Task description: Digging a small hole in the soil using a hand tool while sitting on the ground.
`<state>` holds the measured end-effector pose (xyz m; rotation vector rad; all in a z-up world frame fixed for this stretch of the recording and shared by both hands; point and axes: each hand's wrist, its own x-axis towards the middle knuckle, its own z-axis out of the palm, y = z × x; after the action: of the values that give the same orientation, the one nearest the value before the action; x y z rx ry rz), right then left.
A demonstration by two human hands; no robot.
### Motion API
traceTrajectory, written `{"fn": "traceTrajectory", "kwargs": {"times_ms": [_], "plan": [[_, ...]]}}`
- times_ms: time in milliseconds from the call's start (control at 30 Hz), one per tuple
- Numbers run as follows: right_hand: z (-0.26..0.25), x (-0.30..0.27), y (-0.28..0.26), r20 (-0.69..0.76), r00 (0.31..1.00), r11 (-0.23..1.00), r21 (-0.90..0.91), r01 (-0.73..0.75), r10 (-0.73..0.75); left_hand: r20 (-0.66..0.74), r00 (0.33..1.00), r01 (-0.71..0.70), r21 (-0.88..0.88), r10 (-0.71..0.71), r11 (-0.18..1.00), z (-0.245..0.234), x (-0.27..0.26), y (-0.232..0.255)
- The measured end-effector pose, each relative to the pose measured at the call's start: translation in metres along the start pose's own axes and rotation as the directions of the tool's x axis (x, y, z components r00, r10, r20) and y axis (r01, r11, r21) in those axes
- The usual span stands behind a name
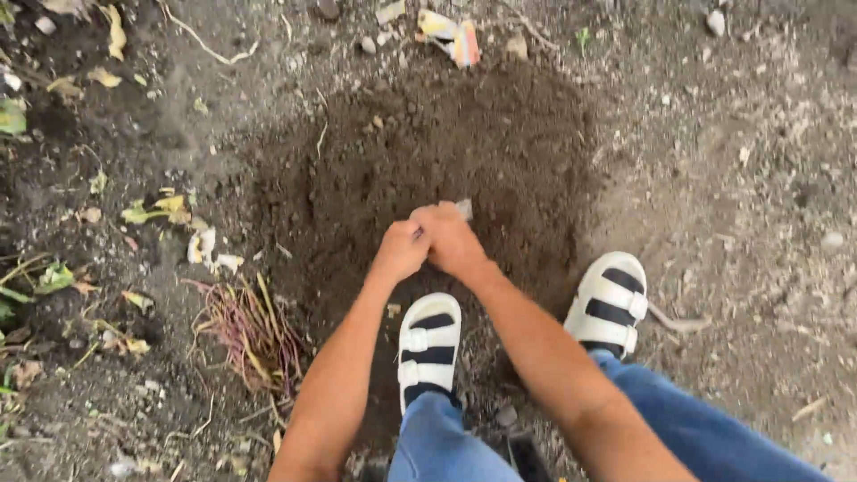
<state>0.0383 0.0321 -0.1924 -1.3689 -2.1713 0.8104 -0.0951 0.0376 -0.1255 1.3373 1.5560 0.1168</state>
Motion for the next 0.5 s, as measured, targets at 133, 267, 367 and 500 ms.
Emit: {"fn": "traceTrajectory", "kwargs": {"times_ms": [133, 267, 367, 500], "plan": [[0.0, 0.012, 0.008, 0.073, 0.997, 0.997, -0.077, 0.03, -0.025, 0.158, 0.959, 0.278, -0.346, -0.236, 0.896, -0.007, 0.012, -0.005], [-0.024, 0.001, -0.023, -0.07, 0.994, 0.993, 0.085, -0.077, 0.083, 0.157, 0.984, 0.102, -0.096, -0.086, 0.99, -0.044, -0.013, 0.054], [-0.064, 0.023, -0.051, -0.239, 0.963, 0.981, 0.175, -0.08, 0.121, 0.153, 0.987, 0.027, 0.169, -0.053, 0.985, -0.089, -0.032, 0.129], [-0.085, 0.042, -0.069, -0.338, 0.929, 0.954, 0.296, -0.049, 0.153, 0.075, 0.996, 0.017, 0.337, -0.044, 0.942, -0.104, -0.046, 0.158]]}}
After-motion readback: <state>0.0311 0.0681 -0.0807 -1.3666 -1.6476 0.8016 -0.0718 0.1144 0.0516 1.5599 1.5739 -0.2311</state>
